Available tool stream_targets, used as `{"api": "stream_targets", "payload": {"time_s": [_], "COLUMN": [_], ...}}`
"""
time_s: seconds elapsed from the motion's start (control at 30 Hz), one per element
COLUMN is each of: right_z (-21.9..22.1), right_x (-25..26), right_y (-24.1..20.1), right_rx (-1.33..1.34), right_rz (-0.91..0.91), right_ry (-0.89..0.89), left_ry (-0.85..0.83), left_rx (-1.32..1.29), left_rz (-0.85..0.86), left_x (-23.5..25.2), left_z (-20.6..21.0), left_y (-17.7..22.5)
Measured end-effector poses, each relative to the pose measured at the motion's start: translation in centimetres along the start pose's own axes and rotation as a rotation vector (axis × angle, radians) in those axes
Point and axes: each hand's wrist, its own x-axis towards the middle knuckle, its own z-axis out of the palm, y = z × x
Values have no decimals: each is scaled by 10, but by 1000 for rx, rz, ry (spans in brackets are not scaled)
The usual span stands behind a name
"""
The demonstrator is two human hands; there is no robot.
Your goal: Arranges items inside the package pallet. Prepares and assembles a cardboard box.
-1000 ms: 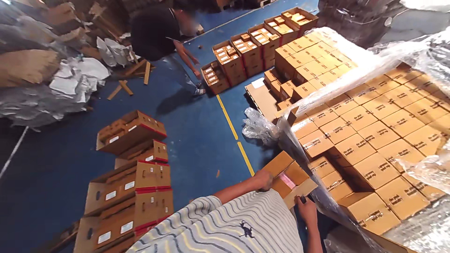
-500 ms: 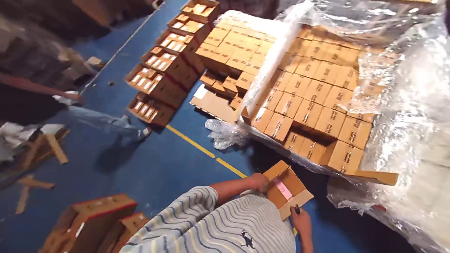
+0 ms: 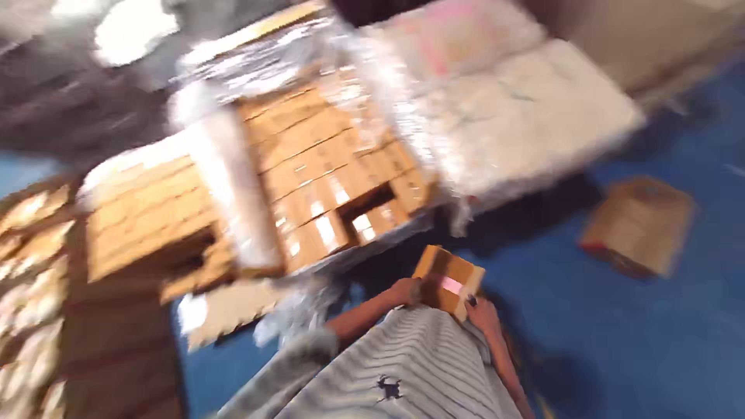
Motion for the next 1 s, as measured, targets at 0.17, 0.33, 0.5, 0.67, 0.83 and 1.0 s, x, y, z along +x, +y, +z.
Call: {"api": "stream_targets", "payload": {"time_s": [0.17,0.33,0.5,0.67,0.83,1.0], "right_z": [-83,-140,-194,-267,-371,-476], "right_x": [-7,-20,2,58,100,151], "right_y": [88,162,237,301,380,453], "right_rx": [183,370,508,617,788,833], "right_rz": [79,218,277,400,563,567], "right_ry": [58,115,146,178,223,247], "left_ry": [101,57,11,-59,-184,-284], "left_rx": [109,292,328,360,487,701], "left_rz": [37,63,130,247,322,365], "left_x": [51,99,155,248,332,409], "left_z": [-9,-21,-32,-58,-113,-168], "left_y": [129,260,368,475,634,791]}}
